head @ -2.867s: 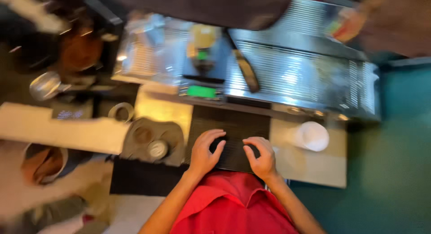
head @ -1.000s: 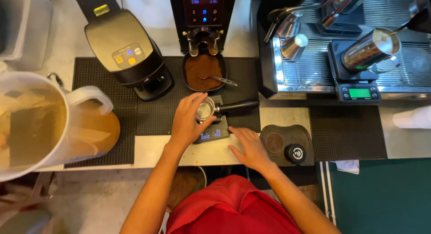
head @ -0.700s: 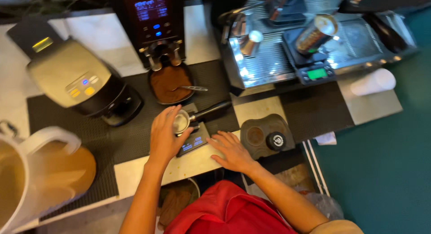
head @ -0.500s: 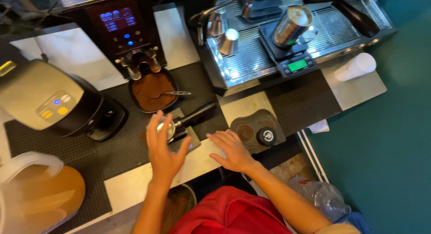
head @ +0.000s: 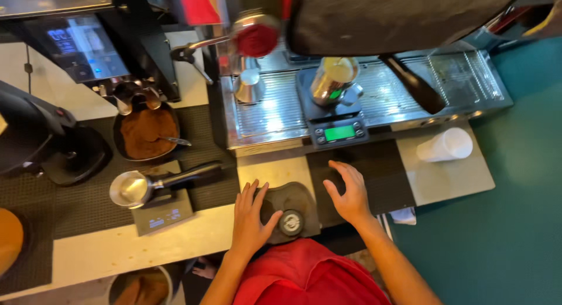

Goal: The person prepares espresso shots by dosing ground coffee into a portafilter, tamping the grounds, and pulling shots into a metal pitcher. The person repeats this process multiple times, cleaning the portafilter between cycles.

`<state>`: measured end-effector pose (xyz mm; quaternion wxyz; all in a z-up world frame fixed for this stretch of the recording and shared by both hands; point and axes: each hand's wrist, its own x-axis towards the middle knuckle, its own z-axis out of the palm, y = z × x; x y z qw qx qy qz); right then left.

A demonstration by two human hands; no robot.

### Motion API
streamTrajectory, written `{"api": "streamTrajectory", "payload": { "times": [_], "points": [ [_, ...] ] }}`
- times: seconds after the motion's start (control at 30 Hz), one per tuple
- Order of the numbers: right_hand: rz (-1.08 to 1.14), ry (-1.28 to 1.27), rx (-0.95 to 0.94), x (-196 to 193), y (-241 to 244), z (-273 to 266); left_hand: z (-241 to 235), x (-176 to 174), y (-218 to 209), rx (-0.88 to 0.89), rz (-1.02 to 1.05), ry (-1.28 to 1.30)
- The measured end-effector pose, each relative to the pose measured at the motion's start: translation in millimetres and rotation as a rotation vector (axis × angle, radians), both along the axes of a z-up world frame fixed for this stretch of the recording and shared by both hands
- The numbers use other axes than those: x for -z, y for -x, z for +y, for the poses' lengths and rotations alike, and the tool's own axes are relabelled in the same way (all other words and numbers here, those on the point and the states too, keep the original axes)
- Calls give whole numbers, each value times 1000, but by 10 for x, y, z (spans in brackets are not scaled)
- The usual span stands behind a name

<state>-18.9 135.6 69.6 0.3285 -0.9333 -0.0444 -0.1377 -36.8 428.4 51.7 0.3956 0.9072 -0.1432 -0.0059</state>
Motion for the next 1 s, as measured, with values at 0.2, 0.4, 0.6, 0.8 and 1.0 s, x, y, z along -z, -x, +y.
{"api": "streamTrajectory", "payload": {
  "times": [0.2, 0.4, 0.6, 0.8, 1.0],
  "points": [
    [199, 260, 30, 498, 90, -474, -595, 147, 40, -9, -45, -200],
    [238, 377, -34, 655, 240, -463, -797, 208, 43, 48, 40, -262],
    [212, 357, -15, 666, 224, -462, -793, 205, 27, 50, 47, -232],
    [303, 130, -55, 558, 152, -356, -762, 27, 16, 6, 165, -193],
    [62, 0, -486, 270, -91, 305, -322, -68, 229, -313, 21, 61]
  ]
}}
